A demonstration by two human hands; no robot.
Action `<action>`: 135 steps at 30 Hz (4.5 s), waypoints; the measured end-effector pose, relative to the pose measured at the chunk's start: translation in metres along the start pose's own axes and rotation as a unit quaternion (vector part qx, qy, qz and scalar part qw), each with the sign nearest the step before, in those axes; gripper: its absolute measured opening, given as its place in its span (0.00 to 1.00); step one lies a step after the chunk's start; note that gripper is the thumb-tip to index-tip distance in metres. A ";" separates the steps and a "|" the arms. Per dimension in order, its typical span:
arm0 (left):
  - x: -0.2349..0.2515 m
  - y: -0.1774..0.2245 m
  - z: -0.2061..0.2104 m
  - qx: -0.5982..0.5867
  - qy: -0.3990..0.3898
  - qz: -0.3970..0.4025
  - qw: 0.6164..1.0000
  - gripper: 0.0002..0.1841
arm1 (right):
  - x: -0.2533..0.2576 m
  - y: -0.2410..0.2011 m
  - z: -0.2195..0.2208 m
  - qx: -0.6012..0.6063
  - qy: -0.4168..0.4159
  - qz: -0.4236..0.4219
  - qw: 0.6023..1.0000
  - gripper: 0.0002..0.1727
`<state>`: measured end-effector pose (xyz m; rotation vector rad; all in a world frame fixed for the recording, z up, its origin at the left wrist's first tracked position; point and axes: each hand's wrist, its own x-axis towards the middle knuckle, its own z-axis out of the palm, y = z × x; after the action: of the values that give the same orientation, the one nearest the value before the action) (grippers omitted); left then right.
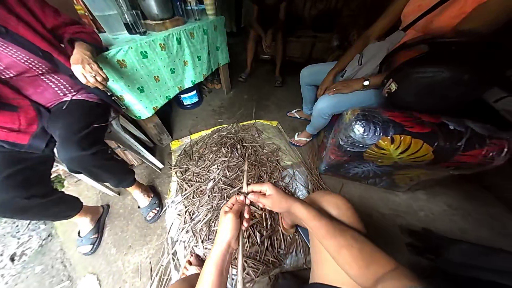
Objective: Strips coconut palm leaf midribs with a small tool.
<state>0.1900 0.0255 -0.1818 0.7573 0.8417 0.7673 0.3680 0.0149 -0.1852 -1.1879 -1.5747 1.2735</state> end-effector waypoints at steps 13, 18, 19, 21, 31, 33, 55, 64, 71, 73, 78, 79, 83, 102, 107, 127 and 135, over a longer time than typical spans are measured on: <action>-0.017 -0.003 -0.001 0.024 -0.033 -0.028 0.999 0.17 | 0.016 0.010 -0.015 -0.226 0.149 0.000 0.963 0.23; -0.034 -0.007 -0.005 0.021 -0.072 -0.047 0.996 0.16 | 0.041 0.017 -0.039 -0.147 0.269 0.070 0.949 0.22; -0.036 -0.008 -0.007 0.018 -0.076 -0.050 0.996 0.17 | 0.045 0.020 -0.044 -0.127 0.299 0.073 0.943 0.22; -0.038 -0.008 -0.013 0.009 -0.071 -0.049 0.996 0.17 | 0.046 0.014 -0.045 -0.069 0.305 0.085 0.946 0.22; -0.037 -0.009 -0.022 -0.009 -0.042 -0.029 0.999 0.18 | 0.010 -0.004 0.009 -0.044 0.053 0.031 0.997 0.23; -0.037 -0.011 -0.021 -0.009 -0.043 -0.026 0.999 0.17 | 0.013 0.002 0.010 -0.021 0.073 0.021 0.997 0.22; -0.044 -0.014 -0.015 0.088 -0.016 0.009 0.996 0.12 | 0.013 -0.006 -0.013 0.181 0.017 0.113 0.977 0.19; -0.040 -0.018 -0.023 0.124 0.041 0.065 0.989 0.09 | 0.015 -0.007 -0.013 0.191 0.022 0.117 0.974 0.21; -0.035 -0.006 -0.015 0.049 0.052 0.010 0.997 0.10 | 0.000 -0.007 0.015 0.158 -0.094 0.126 0.975 0.15; -0.035 -0.003 -0.013 0.028 0.053 0.000 0.998 0.12 | -0.002 -0.006 0.020 0.084 -0.111 0.081 0.987 0.08; -0.031 -0.004 -0.015 -0.038 0.023 -0.033 0.998 0.16 | -0.002 0.002 0.014 -0.121 -0.074 -0.058 0.988 0.15; -0.030 -0.005 -0.015 -0.045 0.022 -0.038 0.998 0.16 | -0.001 0.003 0.012 -0.160 -0.070 -0.069 0.982 0.16; -0.029 -0.003 -0.014 -0.046 0.019 -0.057 0.997 0.16 | 0.003 0.004 0.002 -0.177 -0.062 -0.082 0.979 0.16; -0.030 -0.008 -0.015 0.014 -0.003 -0.054 0.998 0.17 | 0.000 -0.020 -0.011 0.010 -0.029 0.170 0.985 0.20; -0.030 -0.007 -0.010 0.007 -0.015 -0.053 0.998 0.17 | 0.009 -0.016 -0.007 0.034 0.021 0.136 0.990 0.18; -0.029 -0.002 -0.023 -0.104 -0.072 -0.086 0.988 0.22 | 0.003 -0.012 -0.002 -0.277 -0.054 -0.092 0.955 0.18; -0.038 -0.007 -0.021 -0.059 -0.088 -0.093 0.990 0.20 | 0.029 -0.015 -0.054 -0.225 0.232 0.130 0.937 0.23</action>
<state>0.1572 -0.0039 -0.1834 0.6216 0.6890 0.5701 0.4081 0.0557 -0.1594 -1.8803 -1.4137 0.7085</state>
